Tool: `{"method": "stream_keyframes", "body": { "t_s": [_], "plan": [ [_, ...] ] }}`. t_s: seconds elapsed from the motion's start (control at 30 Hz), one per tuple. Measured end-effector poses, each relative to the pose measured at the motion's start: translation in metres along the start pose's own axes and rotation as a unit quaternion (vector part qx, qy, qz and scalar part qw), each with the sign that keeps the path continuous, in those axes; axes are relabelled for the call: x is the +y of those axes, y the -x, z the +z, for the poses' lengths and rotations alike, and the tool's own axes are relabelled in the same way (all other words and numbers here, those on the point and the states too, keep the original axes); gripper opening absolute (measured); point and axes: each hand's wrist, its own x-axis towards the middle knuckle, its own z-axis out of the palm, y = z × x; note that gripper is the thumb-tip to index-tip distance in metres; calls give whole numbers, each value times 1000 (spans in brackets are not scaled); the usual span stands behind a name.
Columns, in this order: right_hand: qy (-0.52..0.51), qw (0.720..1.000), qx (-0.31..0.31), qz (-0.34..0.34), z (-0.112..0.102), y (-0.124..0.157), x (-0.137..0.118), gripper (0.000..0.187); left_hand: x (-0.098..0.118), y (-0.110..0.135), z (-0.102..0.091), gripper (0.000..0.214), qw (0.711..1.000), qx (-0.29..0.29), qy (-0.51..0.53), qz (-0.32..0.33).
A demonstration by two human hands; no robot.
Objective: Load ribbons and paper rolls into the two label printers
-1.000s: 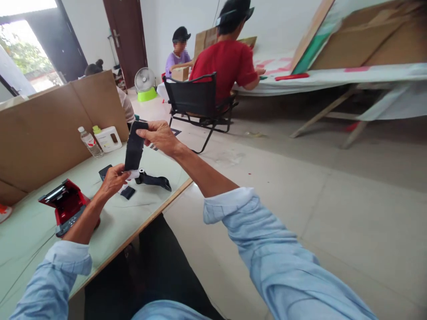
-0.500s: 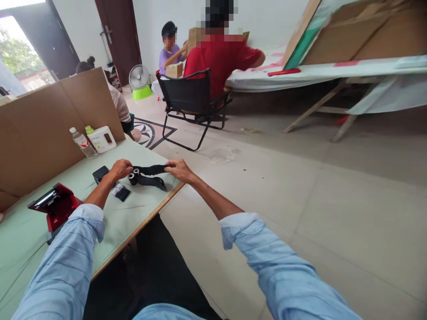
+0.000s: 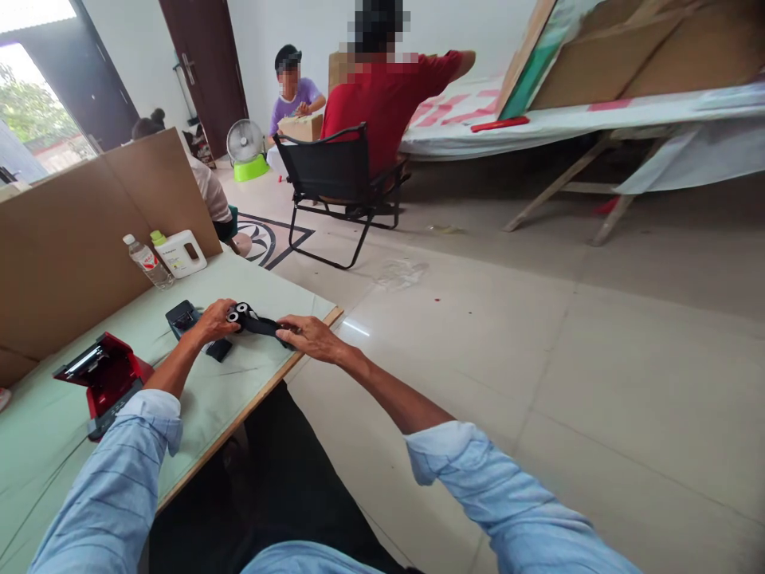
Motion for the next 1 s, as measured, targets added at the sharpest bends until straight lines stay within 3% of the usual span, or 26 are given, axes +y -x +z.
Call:
{"method": "stream_keyframes", "body": {
  "t_s": [0.27, 0.57, 0.7, 0.8, 0.93, 1.0],
  "plan": [
    [105, 994, 27, 3, 12, 7, -17, 24, 6, 15, 5, 47, 1000, -4, -20, 13],
    [97, 995, 5, 21, 10, 8, -16, 30, 11, 29, 18, 71, 997, 72, -17, -6],
    [89, 996, 17, 9, 14, 9, -10, 36, 20, 45, 7, 60, 995, 85, -45, -5],
    [86, 994, 59, -32, 15, 11, -8, 41, 27, 62, -6, 49, 994, 86, -71, 14],
    [71, 981, 147, -102, 17, 17, -21, 36, 38, 86, -28, 38, 991, 84, -95, 41],
    [49, 980, 159, -114, 23, 21, -32, 33, 43, 98, -42, 36, 989, 92, -103, 46]
  ]
}}
